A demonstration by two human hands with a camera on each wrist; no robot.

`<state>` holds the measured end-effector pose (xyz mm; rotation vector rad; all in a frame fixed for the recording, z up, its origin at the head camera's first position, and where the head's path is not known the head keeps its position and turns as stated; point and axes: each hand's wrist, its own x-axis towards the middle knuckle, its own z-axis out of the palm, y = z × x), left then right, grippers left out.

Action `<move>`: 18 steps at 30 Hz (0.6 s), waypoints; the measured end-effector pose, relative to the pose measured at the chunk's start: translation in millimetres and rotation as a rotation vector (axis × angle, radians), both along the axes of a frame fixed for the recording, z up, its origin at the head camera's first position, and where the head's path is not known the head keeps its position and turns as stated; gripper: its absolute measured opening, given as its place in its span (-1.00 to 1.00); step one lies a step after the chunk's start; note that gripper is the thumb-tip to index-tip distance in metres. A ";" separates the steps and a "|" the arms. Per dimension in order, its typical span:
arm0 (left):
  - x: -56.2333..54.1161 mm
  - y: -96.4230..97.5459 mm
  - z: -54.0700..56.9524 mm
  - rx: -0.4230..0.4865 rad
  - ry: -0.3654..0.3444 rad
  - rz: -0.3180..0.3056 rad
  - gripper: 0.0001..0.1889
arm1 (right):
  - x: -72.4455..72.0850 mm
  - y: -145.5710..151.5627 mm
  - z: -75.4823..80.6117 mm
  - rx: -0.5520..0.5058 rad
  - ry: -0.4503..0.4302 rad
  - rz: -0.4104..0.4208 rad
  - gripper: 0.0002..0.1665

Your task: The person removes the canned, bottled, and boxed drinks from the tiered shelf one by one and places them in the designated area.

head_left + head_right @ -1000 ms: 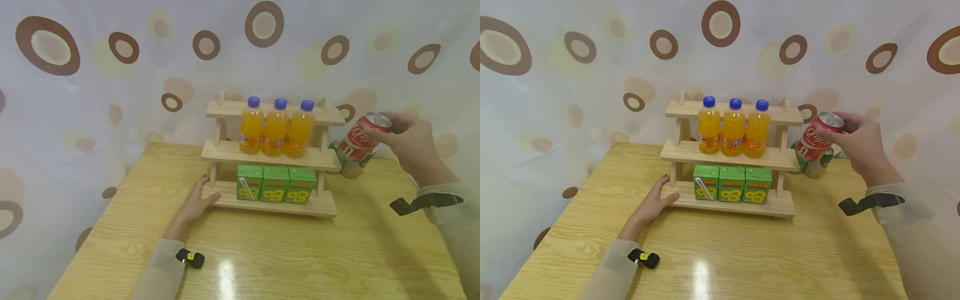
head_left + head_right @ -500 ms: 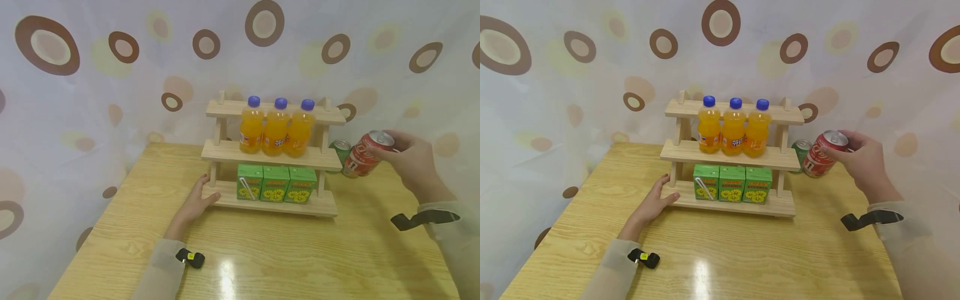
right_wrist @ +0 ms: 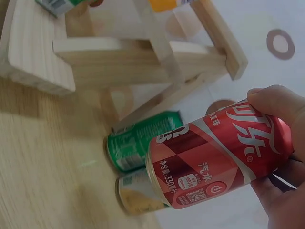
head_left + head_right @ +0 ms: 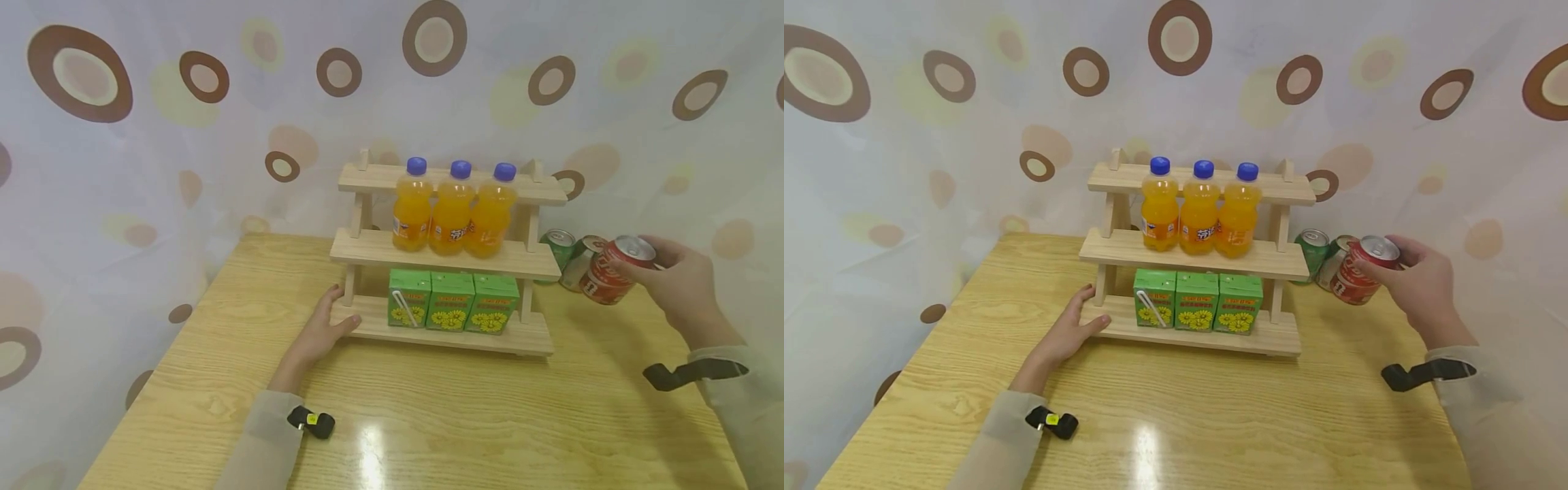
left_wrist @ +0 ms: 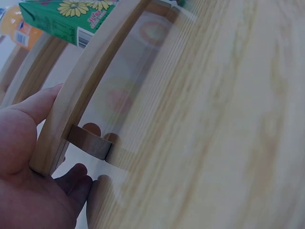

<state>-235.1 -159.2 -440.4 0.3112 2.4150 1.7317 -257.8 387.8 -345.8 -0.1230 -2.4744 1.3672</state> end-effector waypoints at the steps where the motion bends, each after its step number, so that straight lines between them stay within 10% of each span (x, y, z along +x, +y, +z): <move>1: -0.4 -0.1 -0.3 -0.002 0.000 0.000 -0.24 | -0.2 2.4 -1.9 0.009 -0.003 -0.008 -0.21; 18: -16.5 -4.1 -35.1 -0.032 0.046 0.043 -0.19 | -18.7 39.1 -28.1 0.015 -0.097 -0.112 0.04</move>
